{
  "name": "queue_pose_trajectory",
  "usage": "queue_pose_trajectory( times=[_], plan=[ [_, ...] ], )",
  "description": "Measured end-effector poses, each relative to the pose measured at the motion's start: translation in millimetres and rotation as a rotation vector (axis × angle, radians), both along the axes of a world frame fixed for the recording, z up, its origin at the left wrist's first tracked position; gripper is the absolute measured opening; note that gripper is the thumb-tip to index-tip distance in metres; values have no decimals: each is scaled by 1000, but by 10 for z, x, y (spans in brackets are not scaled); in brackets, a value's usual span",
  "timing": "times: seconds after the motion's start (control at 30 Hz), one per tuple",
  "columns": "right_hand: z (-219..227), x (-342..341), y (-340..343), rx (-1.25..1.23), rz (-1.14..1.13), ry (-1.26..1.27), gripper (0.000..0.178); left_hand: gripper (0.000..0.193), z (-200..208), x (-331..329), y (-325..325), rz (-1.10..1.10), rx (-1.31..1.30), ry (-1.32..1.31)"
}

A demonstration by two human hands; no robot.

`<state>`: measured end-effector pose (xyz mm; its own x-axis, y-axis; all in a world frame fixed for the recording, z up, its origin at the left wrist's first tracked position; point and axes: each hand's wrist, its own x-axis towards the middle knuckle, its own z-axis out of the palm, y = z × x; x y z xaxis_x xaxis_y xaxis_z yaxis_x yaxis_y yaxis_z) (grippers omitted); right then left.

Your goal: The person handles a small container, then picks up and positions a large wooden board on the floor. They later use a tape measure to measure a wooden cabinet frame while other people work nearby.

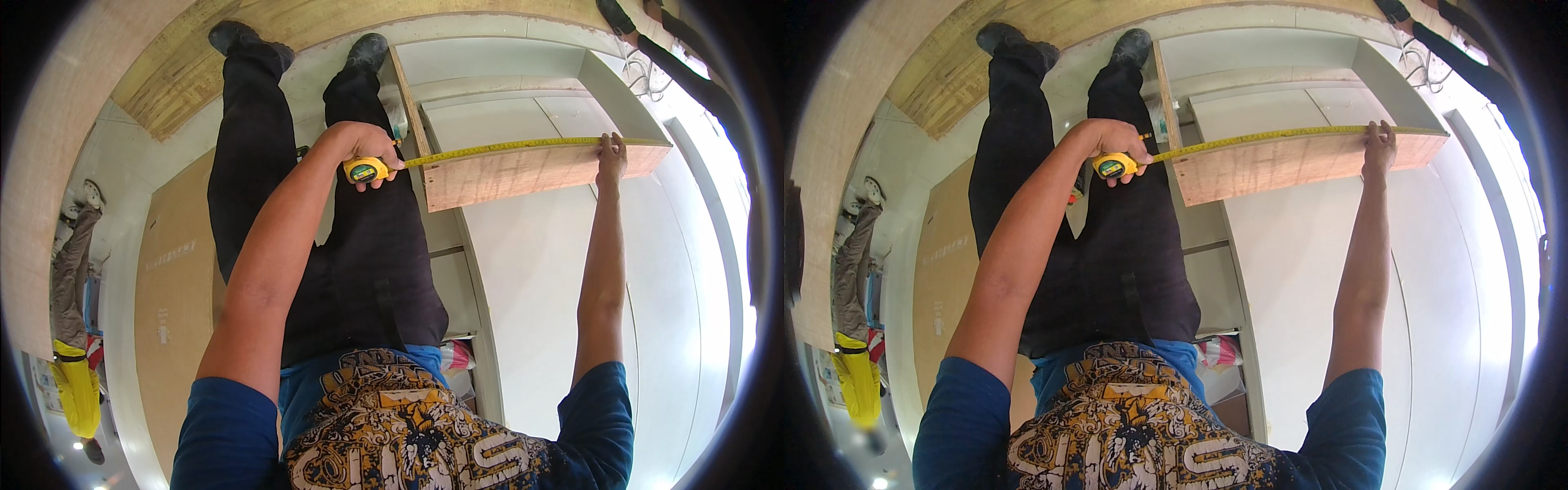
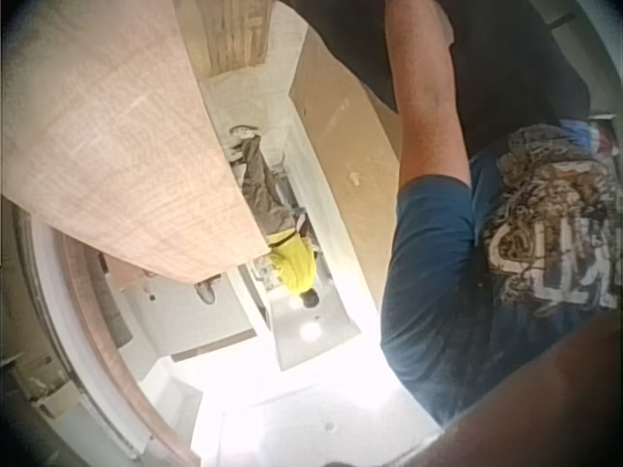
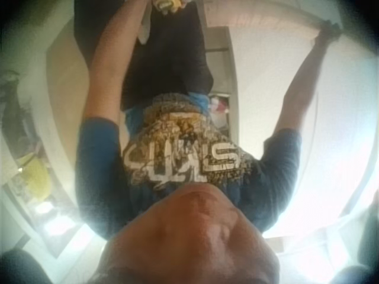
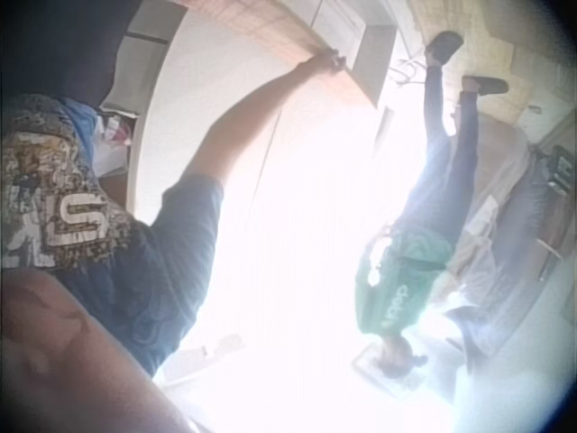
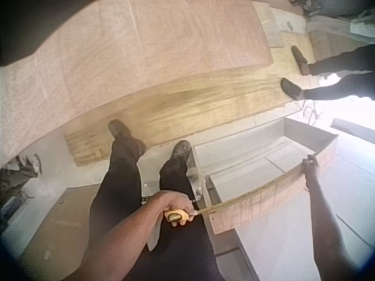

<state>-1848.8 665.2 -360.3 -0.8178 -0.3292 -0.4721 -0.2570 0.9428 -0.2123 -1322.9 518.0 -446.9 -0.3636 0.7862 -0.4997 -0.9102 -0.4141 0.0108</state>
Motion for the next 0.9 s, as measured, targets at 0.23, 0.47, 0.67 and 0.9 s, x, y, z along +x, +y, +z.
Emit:
queue_pose_trajectory(
  times=[0.23, 0.47, 0.67, 0.9],
  plan=[
    [11, 21, -37, 5, -6, 1, 48, 33, -19, 5, 17, 9, 17, -4],
    [21, 38, -38, 4, -15, 12, 47, 33, -30, 3, 24, 6, 13, 6],
    [3, -10, 1, -69, -39, -36, 47, 28, 39, -126, -74, -5, -82, 47],
    [11, -20, 7, -47, -8, -30, 48, 31, 30, -343, -1, 82, -76, 76]
  ],
)
